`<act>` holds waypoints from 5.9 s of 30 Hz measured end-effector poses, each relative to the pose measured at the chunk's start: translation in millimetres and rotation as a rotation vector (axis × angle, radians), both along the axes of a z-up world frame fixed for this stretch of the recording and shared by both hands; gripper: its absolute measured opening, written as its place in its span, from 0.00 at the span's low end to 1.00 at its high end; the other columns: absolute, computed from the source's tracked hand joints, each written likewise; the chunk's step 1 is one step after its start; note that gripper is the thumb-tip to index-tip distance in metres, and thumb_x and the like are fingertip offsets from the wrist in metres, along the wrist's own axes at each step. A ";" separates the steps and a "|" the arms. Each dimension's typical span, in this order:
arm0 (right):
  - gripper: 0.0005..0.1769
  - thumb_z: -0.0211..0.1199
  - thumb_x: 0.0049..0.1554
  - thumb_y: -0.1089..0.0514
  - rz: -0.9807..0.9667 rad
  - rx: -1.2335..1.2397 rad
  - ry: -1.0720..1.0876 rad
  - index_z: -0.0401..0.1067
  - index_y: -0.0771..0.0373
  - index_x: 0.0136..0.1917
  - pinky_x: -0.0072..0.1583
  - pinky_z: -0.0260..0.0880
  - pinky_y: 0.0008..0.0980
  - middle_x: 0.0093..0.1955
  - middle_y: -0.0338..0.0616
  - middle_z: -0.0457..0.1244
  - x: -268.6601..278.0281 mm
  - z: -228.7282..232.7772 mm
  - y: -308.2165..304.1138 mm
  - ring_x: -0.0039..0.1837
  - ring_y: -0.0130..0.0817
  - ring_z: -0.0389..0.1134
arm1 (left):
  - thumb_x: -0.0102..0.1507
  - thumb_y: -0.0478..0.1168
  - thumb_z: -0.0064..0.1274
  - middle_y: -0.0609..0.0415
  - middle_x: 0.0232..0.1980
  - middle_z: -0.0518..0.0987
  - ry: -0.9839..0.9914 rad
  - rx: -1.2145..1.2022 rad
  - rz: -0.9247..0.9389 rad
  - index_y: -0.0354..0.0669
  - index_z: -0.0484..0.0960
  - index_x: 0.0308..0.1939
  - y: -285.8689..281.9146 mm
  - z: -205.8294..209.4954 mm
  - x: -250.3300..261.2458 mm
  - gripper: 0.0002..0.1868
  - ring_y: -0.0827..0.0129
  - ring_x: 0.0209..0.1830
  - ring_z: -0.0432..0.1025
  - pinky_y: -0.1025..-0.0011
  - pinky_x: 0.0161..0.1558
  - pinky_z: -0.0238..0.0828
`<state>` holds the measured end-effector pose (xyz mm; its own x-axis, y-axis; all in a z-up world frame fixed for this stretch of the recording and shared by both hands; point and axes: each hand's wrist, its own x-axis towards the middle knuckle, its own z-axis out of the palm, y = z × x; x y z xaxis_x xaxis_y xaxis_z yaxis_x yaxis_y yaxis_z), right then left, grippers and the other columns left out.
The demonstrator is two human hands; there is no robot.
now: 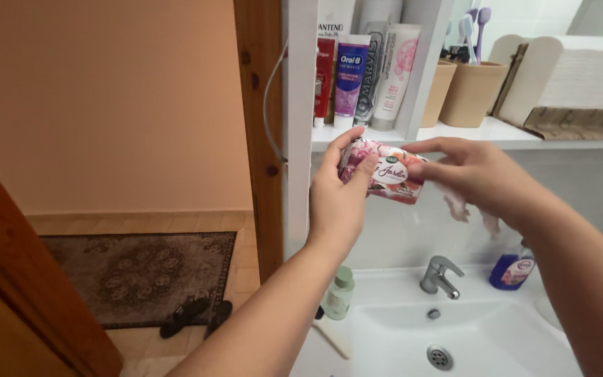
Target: The person opens a bathroom cabinet and wipes several items with a tissue, including a purple-capped bottle, a white tub, a small dark bottle, and a soap box. The person places each item back on the shelf after wiping. The person then closes the cabinet door.
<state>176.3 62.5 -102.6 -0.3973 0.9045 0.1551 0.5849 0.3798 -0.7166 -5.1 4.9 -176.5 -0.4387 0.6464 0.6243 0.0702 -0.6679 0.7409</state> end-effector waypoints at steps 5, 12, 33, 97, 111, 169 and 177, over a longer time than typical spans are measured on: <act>0.27 0.71 0.55 0.40 -0.081 0.048 -0.363 0.75 0.39 0.68 0.25 0.57 0.40 0.31 0.49 0.65 -33.7 31.4 -27.2 0.27 0.36 0.64 | 0.63 0.42 0.56 0.47 0.60 0.74 -0.243 -0.159 -0.147 0.48 0.66 0.71 -0.1 -4.3 0.2 0.32 0.66 0.53 0.74 0.67 0.47 0.78; 0.26 0.72 0.51 0.39 -0.017 0.162 -0.431 0.76 0.41 0.62 0.26 0.62 0.42 0.34 0.44 0.71 -42.5 63.4 -1.0 0.28 0.38 0.66 | 0.63 0.49 0.55 0.43 0.68 0.69 -0.423 -0.205 -0.271 0.42 0.47 0.78 6.0 -2.1 3.2 0.46 0.64 0.62 0.71 0.63 0.57 0.76; 0.34 0.70 0.50 0.31 0.025 0.546 -0.408 0.76 0.46 0.65 0.55 0.72 0.47 0.52 0.53 0.71 -93.3 45.4 111.5 0.54 0.50 0.72 | 0.60 0.45 0.56 0.42 0.74 0.65 -0.148 -0.305 -0.104 0.42 0.57 0.76 22.0 -11.4 8.3 0.42 0.62 0.70 0.67 0.65 0.52 0.74; 0.18 0.72 0.52 0.44 0.053 0.732 -0.020 0.82 0.58 0.47 0.51 0.73 0.46 0.43 0.52 0.71 -212.4 88.2 168.0 0.45 0.49 0.73 | 0.63 0.40 0.51 0.46 0.64 0.77 0.090 -0.303 0.148 0.38 0.72 0.65 -12.4 10.7 20.5 0.25 0.62 0.63 0.74 0.65 0.60 0.71; 0.14 0.70 0.52 0.50 0.009 0.761 -0.011 0.82 0.62 0.45 0.52 0.73 0.48 0.43 0.57 0.70 -223.5 85.1 177.2 0.46 0.54 0.73 | 0.63 0.39 0.50 0.46 0.64 0.77 0.068 -0.298 0.103 0.38 0.72 0.65 -10.3 16.0 9.3 0.25 0.63 0.63 0.74 0.66 0.59 0.72; 0.14 0.54 0.64 0.55 0.943 -0.094 0.892 0.70 0.66 0.57 0.53 0.75 0.25 0.48 0.41 0.68 -159.6 123.8 54.7 0.47 0.27 0.69 | 0.75 0.40 0.47 0.52 0.67 0.75 1.059 0.224 1.075 0.47 0.71 0.66 -58.3 134.1 -6.6 0.16 0.60 0.69 0.69 0.64 0.73 0.65; 0.13 0.52 0.63 0.63 0.920 0.167 1.055 0.74 0.63 0.58 0.44 0.63 0.25 0.48 0.41 0.66 -176.3 119.6 8.2 0.44 0.23 0.63 | 0.72 0.42 0.50 0.56 0.75 0.69 1.134 0.192 1.467 0.52 0.72 0.66 -75.9 174.8 -25.2 0.18 0.59 0.74 0.64 0.63 0.72 0.62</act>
